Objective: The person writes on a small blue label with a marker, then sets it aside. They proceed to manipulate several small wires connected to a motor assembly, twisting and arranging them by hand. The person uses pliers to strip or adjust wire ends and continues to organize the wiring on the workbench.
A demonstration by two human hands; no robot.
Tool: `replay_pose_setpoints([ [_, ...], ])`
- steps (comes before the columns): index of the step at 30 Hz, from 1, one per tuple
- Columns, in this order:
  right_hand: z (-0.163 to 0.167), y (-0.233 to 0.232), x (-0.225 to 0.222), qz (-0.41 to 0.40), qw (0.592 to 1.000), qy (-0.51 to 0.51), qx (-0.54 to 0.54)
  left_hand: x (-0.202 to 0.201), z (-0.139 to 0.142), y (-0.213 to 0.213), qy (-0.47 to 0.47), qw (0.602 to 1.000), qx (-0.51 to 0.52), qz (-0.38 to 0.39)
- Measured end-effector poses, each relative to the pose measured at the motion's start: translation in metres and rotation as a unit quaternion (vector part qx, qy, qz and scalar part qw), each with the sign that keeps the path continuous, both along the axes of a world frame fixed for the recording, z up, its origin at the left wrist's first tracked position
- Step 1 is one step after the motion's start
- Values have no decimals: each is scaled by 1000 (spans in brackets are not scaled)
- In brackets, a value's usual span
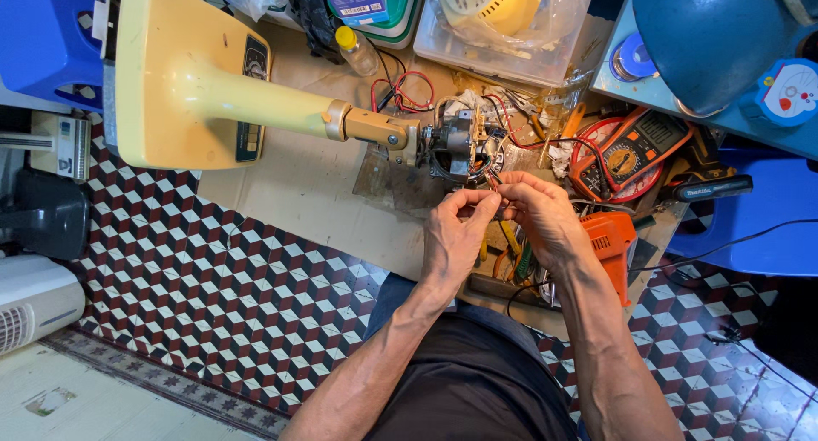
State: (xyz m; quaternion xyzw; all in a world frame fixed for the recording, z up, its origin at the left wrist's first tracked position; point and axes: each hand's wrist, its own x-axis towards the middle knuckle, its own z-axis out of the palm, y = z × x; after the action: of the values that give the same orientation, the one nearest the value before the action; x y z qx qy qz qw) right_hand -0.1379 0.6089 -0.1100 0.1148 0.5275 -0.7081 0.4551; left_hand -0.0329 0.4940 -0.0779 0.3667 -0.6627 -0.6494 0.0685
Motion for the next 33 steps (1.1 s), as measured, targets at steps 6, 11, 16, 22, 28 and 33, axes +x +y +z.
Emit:
replay_pose_setpoints([
  [6,0,-4,1,26,999,2,32,6,11,-4,-44,988,-126,-73],
  [11,-9,3,-4,41,994,81,62,8,17,-9,-88,995,41,-8],
  [16,-13,11,0,19,990,119,78,13,28,-14,23,996,-81,-5],
  [22,-21,17,1,2,992,107,61,11,40,-10,8,982,-185,-42],
  [28,-34,21,-1,-9,998,53,40,10,41,-10,78,964,-243,-71],
  [33,-33,24,2,-28,999,2,32,10,40,-5,17,980,-189,-54],
])
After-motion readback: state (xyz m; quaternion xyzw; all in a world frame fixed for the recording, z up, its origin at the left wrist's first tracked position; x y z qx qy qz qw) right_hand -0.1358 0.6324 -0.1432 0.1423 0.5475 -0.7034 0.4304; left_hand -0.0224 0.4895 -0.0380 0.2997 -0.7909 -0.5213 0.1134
